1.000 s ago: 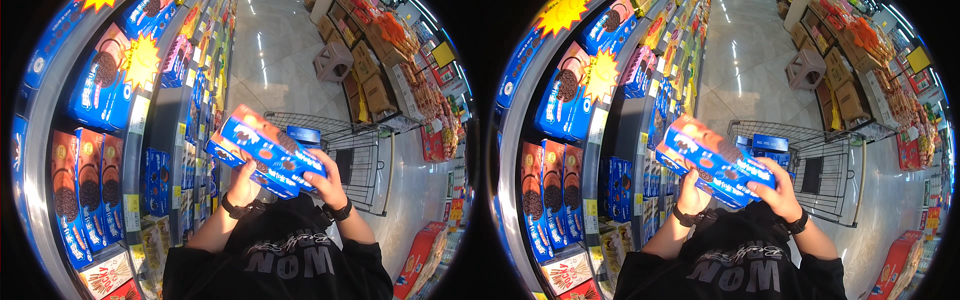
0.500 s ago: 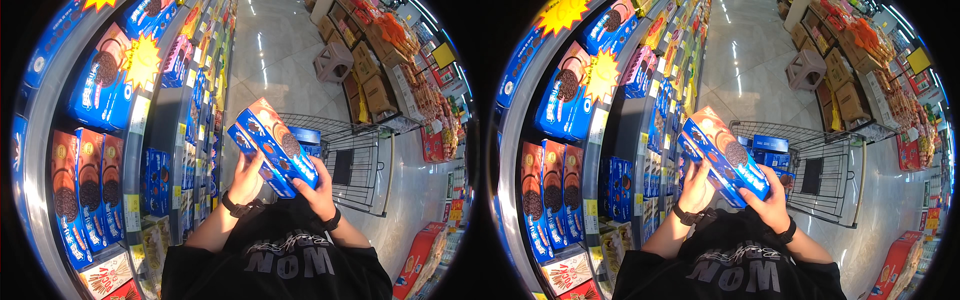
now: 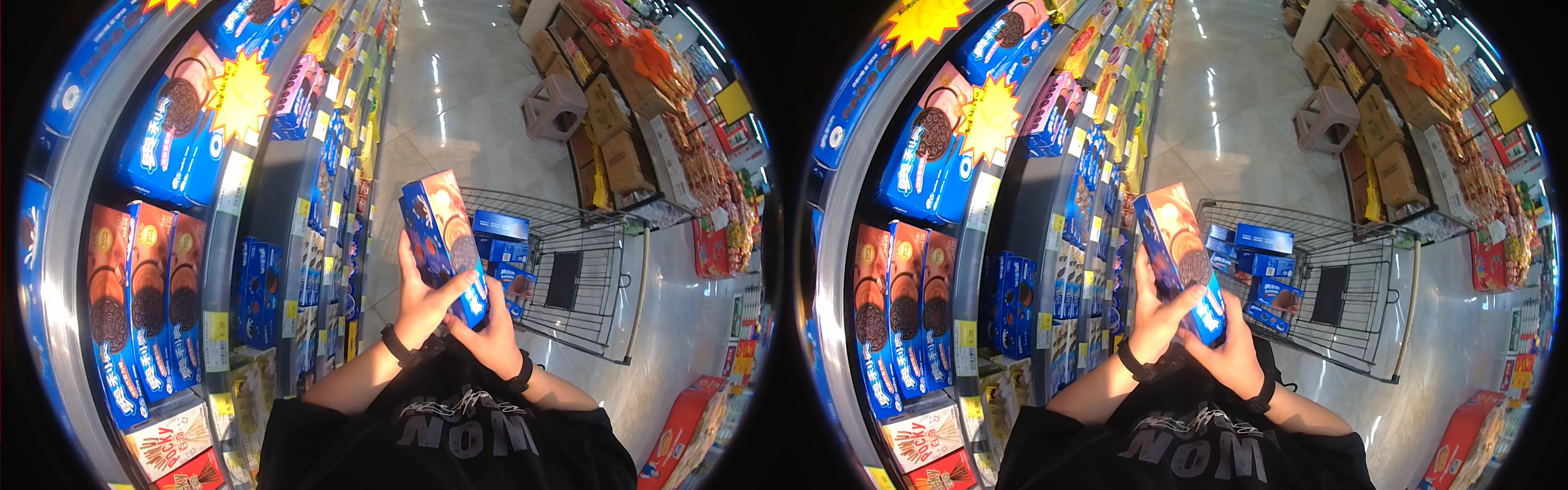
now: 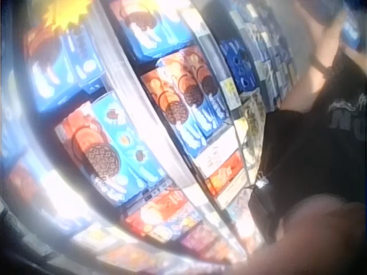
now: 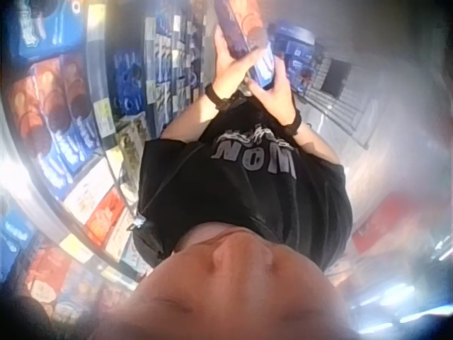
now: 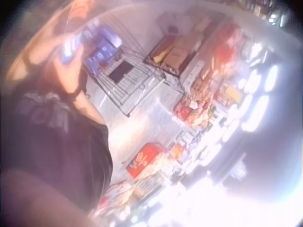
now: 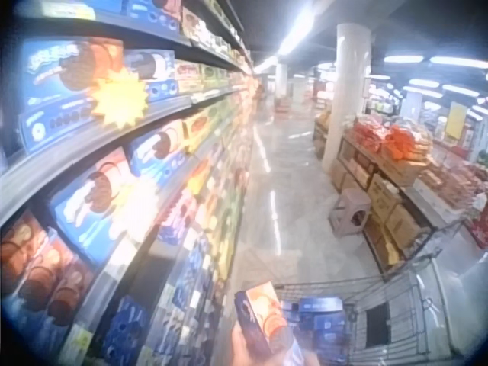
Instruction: Selecting and picking up multiple boxes of Oreo cookies from supermarket shelves and placing them into a shopping cart.
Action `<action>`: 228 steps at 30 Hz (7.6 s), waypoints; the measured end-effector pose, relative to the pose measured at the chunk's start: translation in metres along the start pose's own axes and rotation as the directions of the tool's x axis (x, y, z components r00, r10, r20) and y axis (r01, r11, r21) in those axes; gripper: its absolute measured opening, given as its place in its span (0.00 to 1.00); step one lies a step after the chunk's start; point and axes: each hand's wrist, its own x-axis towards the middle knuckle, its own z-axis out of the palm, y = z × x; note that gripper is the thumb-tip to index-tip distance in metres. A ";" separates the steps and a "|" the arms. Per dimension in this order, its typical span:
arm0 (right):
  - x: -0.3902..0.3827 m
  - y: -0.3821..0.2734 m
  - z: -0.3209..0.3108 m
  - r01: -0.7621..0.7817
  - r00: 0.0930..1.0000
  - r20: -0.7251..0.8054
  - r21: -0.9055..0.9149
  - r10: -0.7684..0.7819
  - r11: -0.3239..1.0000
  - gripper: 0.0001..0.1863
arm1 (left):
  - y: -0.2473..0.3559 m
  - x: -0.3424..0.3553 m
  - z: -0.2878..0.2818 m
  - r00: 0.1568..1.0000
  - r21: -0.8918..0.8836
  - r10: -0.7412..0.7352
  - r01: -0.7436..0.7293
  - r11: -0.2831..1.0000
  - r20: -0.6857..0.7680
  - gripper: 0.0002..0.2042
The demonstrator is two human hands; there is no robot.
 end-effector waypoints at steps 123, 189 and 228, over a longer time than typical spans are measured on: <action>0.315 -0.017 0.375 0.861 0.065 0.757 0.287 -0.650 0.420 0.24 | 0.173 -0.013 -0.270 0.721 0.397 0.645 0.685 -0.611 -0.252 0.30; 0.190 0.118 0.122 0.673 0.376 0.815 0.088 -0.442 0.735 0.18 | 0.206 0.053 -0.310 0.720 0.760 0.250 0.634 0.140 -0.647 0.44; 0.361 0.086 0.223 0.590 0.589 0.501 0.271 -0.635 0.761 0.47 | 0.172 0.095 -0.271 0.711 0.802 0.668 0.521 -0.293 -0.218 0.30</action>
